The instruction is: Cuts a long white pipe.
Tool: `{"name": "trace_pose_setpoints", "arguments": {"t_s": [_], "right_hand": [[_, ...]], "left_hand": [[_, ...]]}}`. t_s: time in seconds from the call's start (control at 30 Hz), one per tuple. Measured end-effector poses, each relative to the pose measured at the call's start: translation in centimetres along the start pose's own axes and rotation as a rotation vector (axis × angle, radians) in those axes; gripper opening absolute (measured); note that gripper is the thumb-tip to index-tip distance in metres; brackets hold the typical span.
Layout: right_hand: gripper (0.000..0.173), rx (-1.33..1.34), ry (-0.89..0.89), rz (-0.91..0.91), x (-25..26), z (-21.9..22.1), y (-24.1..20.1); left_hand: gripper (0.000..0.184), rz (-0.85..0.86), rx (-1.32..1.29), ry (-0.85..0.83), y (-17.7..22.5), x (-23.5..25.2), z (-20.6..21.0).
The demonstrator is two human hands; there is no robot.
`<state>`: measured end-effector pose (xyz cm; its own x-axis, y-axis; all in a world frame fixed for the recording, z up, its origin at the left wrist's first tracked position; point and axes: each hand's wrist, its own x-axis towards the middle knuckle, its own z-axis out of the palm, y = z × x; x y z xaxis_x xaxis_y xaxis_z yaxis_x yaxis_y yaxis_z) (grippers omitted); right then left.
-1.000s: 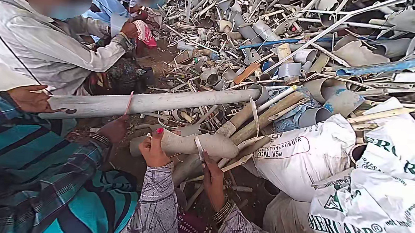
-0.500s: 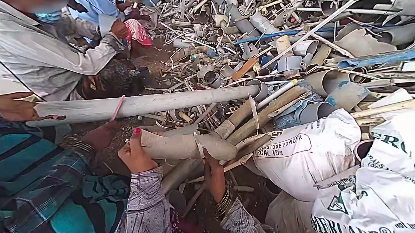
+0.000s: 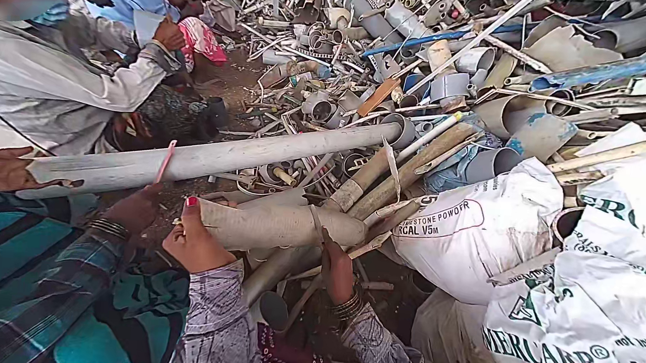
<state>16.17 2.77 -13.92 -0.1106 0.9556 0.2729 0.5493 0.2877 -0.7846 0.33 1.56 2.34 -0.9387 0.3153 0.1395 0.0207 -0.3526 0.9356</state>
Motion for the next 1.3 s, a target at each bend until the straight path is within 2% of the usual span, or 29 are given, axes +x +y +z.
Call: {"name": "trace_pose_setpoints", "arguments": {"t_s": [0.03, 0.13, 0.2, 0.27, 0.33, 0.37, 0.4, 0.5, 0.53, 0.63, 0.67, 0.8, 0.83, 0.9, 0.93, 0.97, 1.07, 1.1, 1.2, 1.23, 1.3], "right_hand": [[0.041, -0.039, -0.030, 0.038, -0.1, -0.1, 0.6], [0.049, -0.285, -0.315, 0.505, 2.6, -1.9, 5.8], [0.049, -0.401, -0.401, 0.696, 4.0, -3.0, 8.7], [0.046, -0.425, -0.421, 0.619, 4.1, -4.0, 7.5], [0.044, -0.365, -0.348, 0.387, 3.3, -4.1, 5.4], [0.044, -0.338, -0.313, 0.326, 2.8, -3.8, 5.2], [0.046, -0.334, -0.311, 0.343, 2.5, -3.6, 5.9], [0.048, -0.402, -0.410, 0.615, 3.7, -3.8, 8.7], [0.047, -0.396, -0.420, 0.626, 3.8, -3.8, 8.6], [0.044, -0.250, -0.291, 0.409, 2.7, -3.4, 6.4], [0.044, -0.200, -0.252, 0.386, 2.2, -3.1, 6.6], [0.045, -0.200, -0.310, 0.660, 2.8, -3.0, 9.3], [0.046, -0.179, -0.278, 0.608, 2.5, -2.6, 8.6], [0.042, -0.075, -0.087, 0.348, 1.0, -0.8, 6.8], [0.041, -0.039, -0.026, 0.286, 0.3, 0.0, 6.7], [0.042, -0.038, -0.027, 0.338, -0.1, 0.3, 7.1], [0.046, -0.083, -0.127, 0.703, 1.3, -0.2, 9.5], [0.046, -0.091, -0.148, 0.729, 1.5, -0.3, 9.6], [0.043, -0.087, -0.086, 0.544, 0.8, 0.1, 8.0], [0.043, -0.100, -0.092, 0.561, 0.6, 0.0, 8.4], [0.046, -0.114, -0.157, 0.722, 0.8, -0.8, 10.3]], "left_hand": [[0.034, -0.016, 0.013, 0.003, 0.0, 0.0, -0.3], [0.037, -0.035, 0.012, -0.007, 0.0, 0.2, -0.7], [0.038, 0.011, -0.009, -0.028, -0.2, 0.0, -0.6], [0.036, 0.073, -0.028, -0.060, -0.4, -0.2, -0.2], [0.034, 0.096, -0.028, -0.066, -0.3, -0.4, 0.2], [0.032, 0.097, -0.025, -0.075, -0.1, -0.4, 0.2], [0.032, 0.086, -0.026, -0.084, -0.2, -0.4, 0.0], [0.036, 0.056, -0.041, -0.086, -0.5, -0.4, -0.2], [0.035, 0.057, -0.028, -0.080, -0.4, -0.5, -0.3], [0.034, 0.064, -0.009, -0.046, -0.4, -0.4, -0.2], [0.034, 0.053, -0.007, -0.041, -0.4, -0.4, -0.3], [0.035, 0.073, -0.033, -0.061, -0.3, -0.6, -0.2], [0.035, 0.089, -0.025, -0.059, -0.3, -0.6, -0.1], [0.034, 0.073, 0.009, -0.030, -0.4, -0.1, -0.1], [0.033, 0.044, 0.027, -0.018, -0.5, 0.2, -0.4], [0.033, 0.013, 0.049, -0.008, -0.7, 0.4, -0.6], [0.032, -0.015, 0.084, 0.001, -0.1, 0.4, -0.4], [0.032, 0.000, 0.094, 0.005, 0.0, 0.2, -0.4], [0.032, 0.030, 0.072, -0.009, -0.1, 0.5, -0.2], [0.032, 0.020, 0.060, -0.014, -0.2, 0.5, -0.3], [0.033, 0.008, 0.031, -0.038, -0.3, 0.2, -0.5]]}}
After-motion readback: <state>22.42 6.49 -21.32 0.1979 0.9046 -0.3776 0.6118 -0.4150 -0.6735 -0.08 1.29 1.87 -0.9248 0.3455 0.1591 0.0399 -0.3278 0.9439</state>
